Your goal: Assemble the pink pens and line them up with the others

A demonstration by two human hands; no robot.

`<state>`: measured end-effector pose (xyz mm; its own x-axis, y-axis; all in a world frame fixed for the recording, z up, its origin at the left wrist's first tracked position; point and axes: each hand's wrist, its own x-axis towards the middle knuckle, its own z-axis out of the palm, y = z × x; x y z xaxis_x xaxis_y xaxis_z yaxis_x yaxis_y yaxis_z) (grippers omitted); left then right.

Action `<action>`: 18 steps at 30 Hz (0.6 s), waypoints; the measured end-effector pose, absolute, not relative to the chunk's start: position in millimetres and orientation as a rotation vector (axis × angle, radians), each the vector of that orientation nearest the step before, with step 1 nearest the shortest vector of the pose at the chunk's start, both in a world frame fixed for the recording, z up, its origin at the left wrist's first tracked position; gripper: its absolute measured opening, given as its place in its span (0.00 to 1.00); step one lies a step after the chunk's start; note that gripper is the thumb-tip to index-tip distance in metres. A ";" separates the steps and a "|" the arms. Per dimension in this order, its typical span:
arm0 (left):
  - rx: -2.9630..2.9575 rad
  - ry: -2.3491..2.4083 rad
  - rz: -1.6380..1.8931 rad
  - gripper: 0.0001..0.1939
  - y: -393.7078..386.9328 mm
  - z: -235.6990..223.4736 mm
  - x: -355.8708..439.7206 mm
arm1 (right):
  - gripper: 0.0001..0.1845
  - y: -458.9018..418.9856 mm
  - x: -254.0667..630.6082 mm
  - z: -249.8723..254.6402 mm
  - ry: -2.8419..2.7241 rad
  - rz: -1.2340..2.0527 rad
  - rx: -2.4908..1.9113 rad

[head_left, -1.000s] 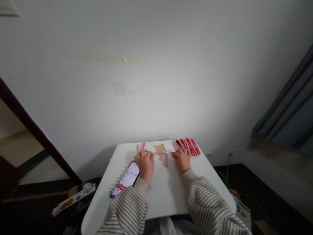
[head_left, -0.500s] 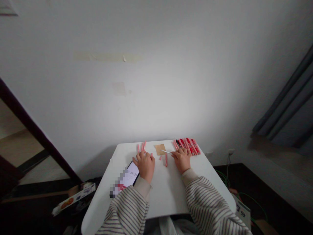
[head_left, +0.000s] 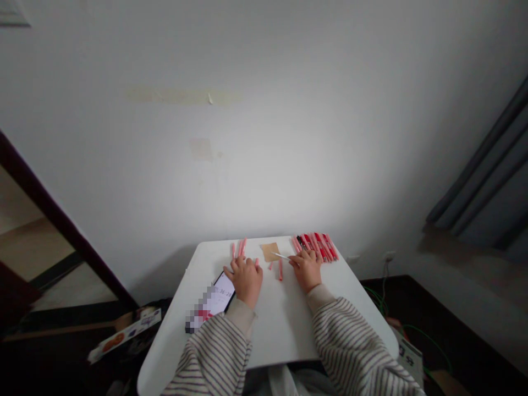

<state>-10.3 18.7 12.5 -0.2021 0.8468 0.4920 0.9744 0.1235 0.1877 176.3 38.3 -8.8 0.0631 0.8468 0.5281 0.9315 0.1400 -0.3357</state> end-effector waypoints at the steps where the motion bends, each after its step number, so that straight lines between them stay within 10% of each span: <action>1: -1.791 -2.136 -0.693 0.17 18.9 12.2 -10.3 | 0.07 38.3 176.4 -8.9 -1.788 -0.174 -1.712; 18: -1.997 -2.023 -0.915 0.11 25.2 7.2 -12.5 | 0.08 36.8 174.7 -5.8 -1.855 -0.159 -1.704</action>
